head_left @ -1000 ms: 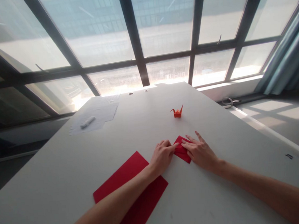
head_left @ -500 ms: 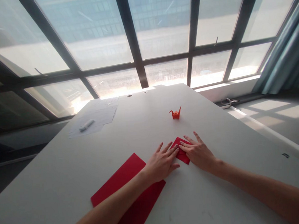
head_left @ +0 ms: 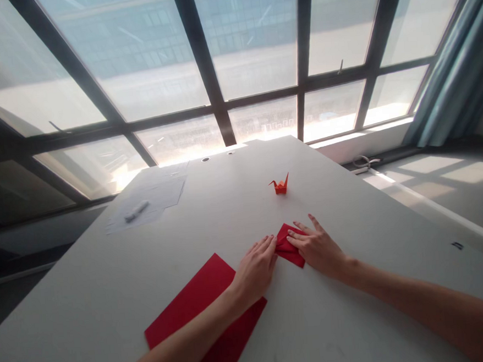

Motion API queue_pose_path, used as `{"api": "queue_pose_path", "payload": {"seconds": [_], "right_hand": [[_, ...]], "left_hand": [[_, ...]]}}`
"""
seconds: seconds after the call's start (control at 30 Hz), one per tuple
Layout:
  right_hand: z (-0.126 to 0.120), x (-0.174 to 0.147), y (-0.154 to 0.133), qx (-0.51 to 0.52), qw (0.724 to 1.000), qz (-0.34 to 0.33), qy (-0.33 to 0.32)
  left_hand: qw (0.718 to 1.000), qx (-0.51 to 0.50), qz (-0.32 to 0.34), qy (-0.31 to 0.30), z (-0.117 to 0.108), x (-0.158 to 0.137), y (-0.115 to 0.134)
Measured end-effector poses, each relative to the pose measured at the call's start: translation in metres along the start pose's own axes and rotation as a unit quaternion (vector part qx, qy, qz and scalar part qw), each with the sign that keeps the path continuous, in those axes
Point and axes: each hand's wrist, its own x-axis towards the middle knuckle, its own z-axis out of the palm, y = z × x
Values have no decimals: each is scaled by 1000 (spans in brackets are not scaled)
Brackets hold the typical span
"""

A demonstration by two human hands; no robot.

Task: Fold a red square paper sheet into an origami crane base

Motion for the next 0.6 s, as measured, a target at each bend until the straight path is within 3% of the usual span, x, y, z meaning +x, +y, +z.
{"api": "queue_pose_path", "payload": {"seconds": [0.17,0.43,0.6], "right_hand": [[1,-1,-1,10,1000,10,4],[-5,-1,-4,25,999,26,5],[-5,-2,-4,5,998,69,7]], "left_hand": [[993,-72,-77,60,7,8,-6],[983,-135,-92,88,8,12,-12],[983,-134,-90,89,9,12,-13]]}}
